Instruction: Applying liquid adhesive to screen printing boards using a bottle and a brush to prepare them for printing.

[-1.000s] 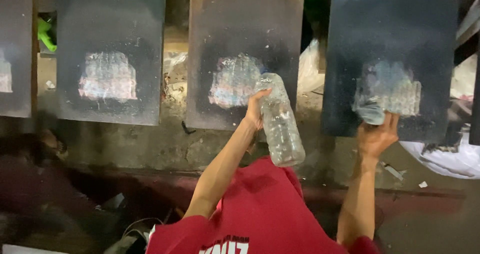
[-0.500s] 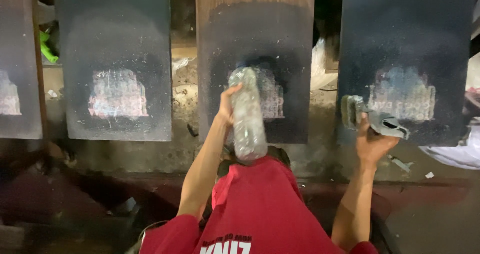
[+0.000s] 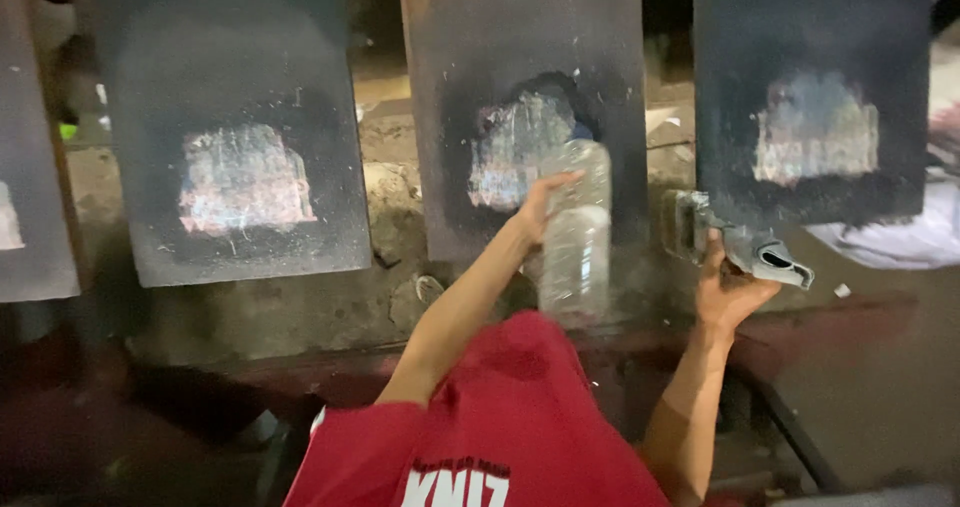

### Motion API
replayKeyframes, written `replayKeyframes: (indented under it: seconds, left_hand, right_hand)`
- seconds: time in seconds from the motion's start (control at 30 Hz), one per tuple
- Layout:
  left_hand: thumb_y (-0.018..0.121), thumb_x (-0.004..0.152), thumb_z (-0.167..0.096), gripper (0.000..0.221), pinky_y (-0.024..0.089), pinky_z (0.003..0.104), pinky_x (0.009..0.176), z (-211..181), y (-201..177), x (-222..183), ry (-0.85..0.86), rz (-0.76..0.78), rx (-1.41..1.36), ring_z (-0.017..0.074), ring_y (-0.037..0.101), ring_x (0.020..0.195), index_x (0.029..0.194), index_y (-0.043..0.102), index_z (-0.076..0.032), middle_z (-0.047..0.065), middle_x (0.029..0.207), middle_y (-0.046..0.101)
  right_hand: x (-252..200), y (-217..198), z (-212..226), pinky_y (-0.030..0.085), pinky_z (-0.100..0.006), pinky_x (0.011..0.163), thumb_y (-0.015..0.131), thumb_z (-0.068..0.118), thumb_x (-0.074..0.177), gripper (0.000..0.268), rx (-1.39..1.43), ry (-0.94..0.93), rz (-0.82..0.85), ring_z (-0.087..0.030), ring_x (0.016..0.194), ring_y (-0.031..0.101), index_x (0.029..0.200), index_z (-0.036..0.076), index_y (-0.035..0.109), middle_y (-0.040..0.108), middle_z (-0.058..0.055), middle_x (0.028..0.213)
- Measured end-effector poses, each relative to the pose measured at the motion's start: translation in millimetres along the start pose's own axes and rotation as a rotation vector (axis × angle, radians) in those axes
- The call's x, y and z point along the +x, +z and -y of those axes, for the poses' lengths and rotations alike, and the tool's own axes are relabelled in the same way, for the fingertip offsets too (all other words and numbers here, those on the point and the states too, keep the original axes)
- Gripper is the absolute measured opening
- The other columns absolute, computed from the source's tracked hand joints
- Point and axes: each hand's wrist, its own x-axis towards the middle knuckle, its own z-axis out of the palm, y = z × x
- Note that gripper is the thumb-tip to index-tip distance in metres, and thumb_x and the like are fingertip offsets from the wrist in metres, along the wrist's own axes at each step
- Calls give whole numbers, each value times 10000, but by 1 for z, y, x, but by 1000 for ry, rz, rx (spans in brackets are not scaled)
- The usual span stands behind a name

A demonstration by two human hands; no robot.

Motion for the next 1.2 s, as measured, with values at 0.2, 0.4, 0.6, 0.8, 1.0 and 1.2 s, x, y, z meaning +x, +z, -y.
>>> replayKeyframes:
  seconds: [0.2, 0.4, 0.6, 0.8, 1.0, 1.2]
  left_hand:
    - [820, 793, -161, 334, 599, 597, 853, 32, 5, 16, 52, 4, -52, 430, 741, 923, 1054, 725, 25, 250, 1011, 741]
    - [838, 780, -183, 354, 601, 576, 874, 39, -57, -59, 38, -68, -9, 379, 757, 930, 1081, 736, -26, 214, 1032, 753]
    - [814, 816, -259, 480, 544, 615, 979, 11, -145, -117, 54, -123, -3, 427, 720, 1062, 1186, 704, 27, 248, 1158, 724]
    - [789, 827, -301, 535, 520, 624, 1006, 26, -142, -171, 59, -155, -19, 422, 703, 1093, 1238, 664, 17, 236, 1185, 710]
    - [864, 790, -312, 465, 553, 563, 901, 83, -115, -122, 58, -180, 160, 336, 748, 960, 1114, 728, -7, 227, 1039, 749]
    - [885, 768, -434, 701, 513, 589, 961, 104, -21, -75, 79, -128, 445, 360, 690, 1132, 1271, 656, -4, 248, 1180, 705]
  right_hand:
    - [-80, -51, -2, 468, -520, 1000, 877, -13, 877, 376, -244, 22, -126, -444, 1174, 627, 1153, -182, 686, 667, -380, 1101]
    - [-135, -54, 11, 504, -472, 969, 862, -20, 891, 268, -221, 60, -205, -483, 1152, 619, 1095, -145, 743, 697, -364, 1021]
    - [-168, -19, 8, 553, -452, 848, 887, 38, 836, 230, -285, 77, -121, -507, 1051, 657, 943, -95, 734, 700, -307, 916]
    - [-160, 5, 43, 542, -409, 790, 912, 43, 835, 215, -237, 33, -68, -519, 949, 687, 880, -45, 722, 691, -255, 841]
    - [-168, -15, 55, 539, -448, 831, 897, 18, 846, 246, -274, 38, -112, -536, 959, 684, 932, -111, 706, 682, -306, 877]
    - [-154, -42, 76, 521, -452, 918, 846, 57, 935, 255, -223, 108, -253, -325, 1083, 672, 1026, -138, 708, 714, -304, 994]
